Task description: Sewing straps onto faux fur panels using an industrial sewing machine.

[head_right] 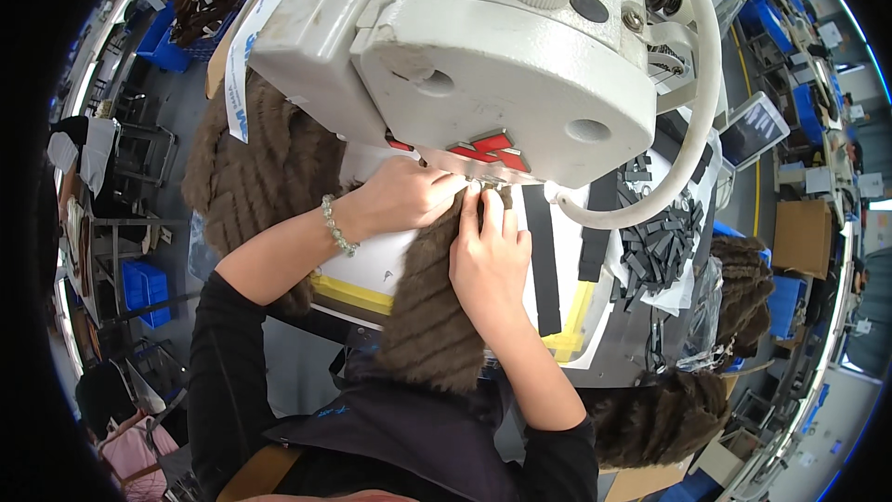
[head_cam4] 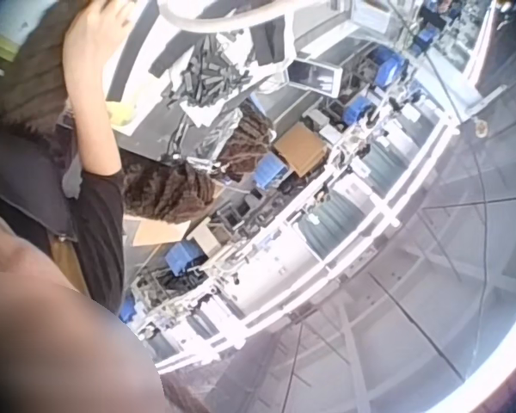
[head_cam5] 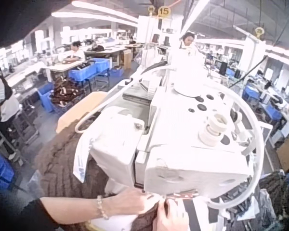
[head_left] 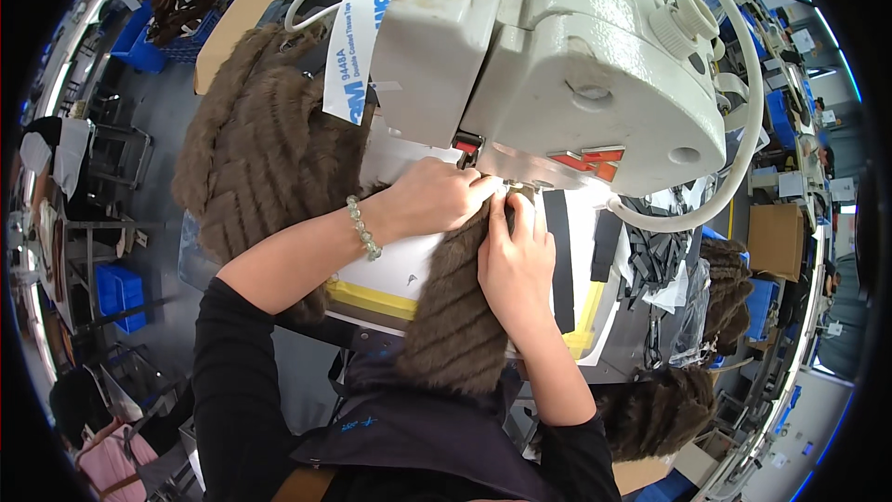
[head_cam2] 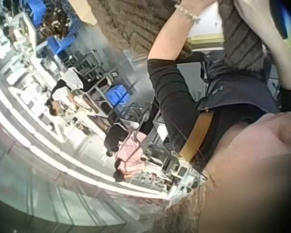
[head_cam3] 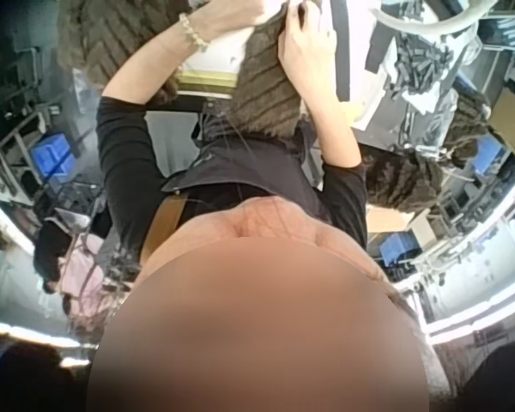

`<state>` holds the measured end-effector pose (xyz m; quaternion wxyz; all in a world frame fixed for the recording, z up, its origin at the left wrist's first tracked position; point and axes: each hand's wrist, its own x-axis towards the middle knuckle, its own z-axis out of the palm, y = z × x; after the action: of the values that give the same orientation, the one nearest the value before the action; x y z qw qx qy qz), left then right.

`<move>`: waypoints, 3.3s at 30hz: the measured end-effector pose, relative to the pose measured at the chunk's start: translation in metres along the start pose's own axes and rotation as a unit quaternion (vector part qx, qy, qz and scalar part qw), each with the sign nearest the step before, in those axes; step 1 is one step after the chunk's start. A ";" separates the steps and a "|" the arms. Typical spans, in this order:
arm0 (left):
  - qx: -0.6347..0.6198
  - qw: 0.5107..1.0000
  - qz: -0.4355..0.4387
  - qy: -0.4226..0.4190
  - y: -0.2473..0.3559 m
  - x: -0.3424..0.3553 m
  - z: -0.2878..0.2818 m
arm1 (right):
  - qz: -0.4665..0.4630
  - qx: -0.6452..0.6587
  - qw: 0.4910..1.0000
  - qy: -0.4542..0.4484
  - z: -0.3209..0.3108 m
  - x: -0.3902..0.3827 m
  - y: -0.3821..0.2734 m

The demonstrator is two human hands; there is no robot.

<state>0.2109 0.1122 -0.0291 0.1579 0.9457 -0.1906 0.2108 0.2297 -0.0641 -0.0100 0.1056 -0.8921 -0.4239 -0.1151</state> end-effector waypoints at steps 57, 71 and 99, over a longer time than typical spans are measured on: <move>0.057 0.989 -0.096 -0.100 -0.009 0.002 -0.011 | 0.007 0.041 0.999 -0.019 0.000 0.013 0.007; 0.216 0.967 -0.091 -0.095 0.020 0.000 -0.009 | -0.013 -0.008 1.000 -0.012 0.005 0.000 -0.001; -0.594 0.719 -0.337 -0.127 0.105 -0.059 -0.045 | 0.339 0.777 0.475 -0.236 -0.055 -0.076 0.012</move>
<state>0.1019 0.0547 0.0056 0.7224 0.6773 0.0358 -0.1347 0.1858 -0.1427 0.0190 0.6828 -0.5121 -0.0131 0.5209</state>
